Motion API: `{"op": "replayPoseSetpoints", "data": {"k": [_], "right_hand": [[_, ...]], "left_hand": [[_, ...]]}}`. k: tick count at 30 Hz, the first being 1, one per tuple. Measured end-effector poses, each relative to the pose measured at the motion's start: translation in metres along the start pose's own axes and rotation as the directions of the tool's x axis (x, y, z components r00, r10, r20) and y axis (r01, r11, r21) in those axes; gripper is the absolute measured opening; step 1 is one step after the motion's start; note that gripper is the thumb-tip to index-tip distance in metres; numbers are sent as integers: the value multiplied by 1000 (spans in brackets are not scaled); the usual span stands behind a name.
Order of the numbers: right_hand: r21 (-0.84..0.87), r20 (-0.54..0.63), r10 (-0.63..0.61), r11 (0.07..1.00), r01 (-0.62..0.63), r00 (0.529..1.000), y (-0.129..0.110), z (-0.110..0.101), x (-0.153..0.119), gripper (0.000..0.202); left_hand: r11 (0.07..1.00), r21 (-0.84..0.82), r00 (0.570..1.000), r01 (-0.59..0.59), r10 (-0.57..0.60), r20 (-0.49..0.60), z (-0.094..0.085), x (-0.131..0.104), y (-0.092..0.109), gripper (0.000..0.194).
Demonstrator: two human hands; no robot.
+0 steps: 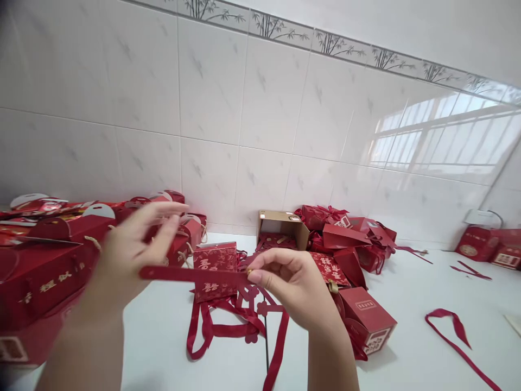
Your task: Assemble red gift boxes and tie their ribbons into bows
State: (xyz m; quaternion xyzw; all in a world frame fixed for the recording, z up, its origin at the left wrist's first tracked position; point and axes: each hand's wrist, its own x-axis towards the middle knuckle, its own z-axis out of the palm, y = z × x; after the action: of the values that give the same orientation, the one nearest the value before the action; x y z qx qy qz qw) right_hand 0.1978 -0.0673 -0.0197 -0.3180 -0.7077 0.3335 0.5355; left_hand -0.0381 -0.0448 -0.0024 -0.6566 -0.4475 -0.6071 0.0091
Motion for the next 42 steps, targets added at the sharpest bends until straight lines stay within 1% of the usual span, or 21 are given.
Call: {"op": "replayPoseSetpoints", "data": {"k": [1, 2, 3, 5, 7, 8, 10, 13, 17, 20, 24, 26, 28, 30, 31, 32, 34, 36, 38, 40, 42], "right_hand": [[-50, 4, -89, 995, 89, 996, -3, 2, -4, 6], [-111, 6, -184, 977, 184, 983, -6, 5, -8, 1], [-178, 6, -274, 946, 271, 962, -8, 7, -11, 5], [-305, 10, -413, 866, 396, 911, -12, 9, -17, 14], [-395, 28, -486, 797, 457, 873, -16, 11, -21, 20], [-424, 40, -511, 769, 477, 859, -18, 11, -23, 21], [-455, 70, -540, 731, 509, 839, -20, 12, -26, 22], [-453, 89, -557, 716, 532, 826, -22, 14, -27, 19], [-457, 57, -559, 722, 519, 827, -20, 17, -24, 19], [-467, 46, -541, 731, 497, 840, -18, 18, -23, 19], [-458, 59, -546, 729, 509, 836, -19, 18, -23, 20], [-418, 35, -539, 757, 502, 842, -19, 19, -24, 18], [-335, -25, -469, 836, 434, 883, -19, 22, -24, 11], [-205, -81, -334, 928, 312, 939, -19, 25, -24, 4], [-138, -98, -263, 959, 248, 960, -18, 27, -23, 6], [-82, -114, -202, 978, 194, 973, -18, 29, -23, 10], [-20, -153, -142, 990, 141, 978, -18, 31, -21, 12], [-17, -187, -148, 989, 147, 971, -18, 32, -20, 10], [-37, -181, -193, 981, 189, 964, -18, 33, -18, 6], [-46, -161, -248, 969, 243, 955, -19, 34, -18, 1], [-43, -164, -285, 958, 282, 944, -19, 35, -19, 5]], "left_hand": [[996, -63, 995, -66, 61, -84, -12, -7, 13, 16], [983, -103, 983, -151, 138, -124, -22, -14, 24, 14], [963, -114, 969, -242, 233, -85, -29, -21, 33, 15], [919, -102, 915, -381, 391, 102, -38, -33, 43, 18], [886, -73, 843, -459, 460, 279, -38, -40, 47, 24], [876, -63, 822, -477, 471, 321, -35, -41, 47, 26], [870, -76, 802, -487, 479, 358, -26, -40, 47, 26], [864, -158, 786, -479, 502, 361, -12, -37, 49, 17], [848, -254, 793, -465, 527, 305, -6, -35, 50, 20], [848, -263, 799, -460, 524, 294, -7, -34, 50, 22], [845, -275, 801, -458, 527, 284, -7, -33, 50, 20], [838, -286, 799, -465, 536, 270, -5, -33, 49, 19], [832, -278, 812, -480, 541, 218, -1, -33, 49, 18], [825, -262, 827, -501, 546, 137, 3, -34, 48, 18], [820, -258, 830, -511, 548, 100, 4, -34, 48, 18], [817, -253, 832, -519, 550, 68, 6, -34, 49, 19], [808, -233, 830, -542, 558, 5, 9, -35, 49, 21], [797, -193, 818, -572, 573, -59, 13, -36, 50, 22], [774, -151, 789, -615, 603, -119, 18, -36, 51, 23], [754, -128, 764, -644, 626, -156, 22, -37, 51, 23], [745, -120, 753, -656, 635, -176, 25, -38, 50, 21]]}}
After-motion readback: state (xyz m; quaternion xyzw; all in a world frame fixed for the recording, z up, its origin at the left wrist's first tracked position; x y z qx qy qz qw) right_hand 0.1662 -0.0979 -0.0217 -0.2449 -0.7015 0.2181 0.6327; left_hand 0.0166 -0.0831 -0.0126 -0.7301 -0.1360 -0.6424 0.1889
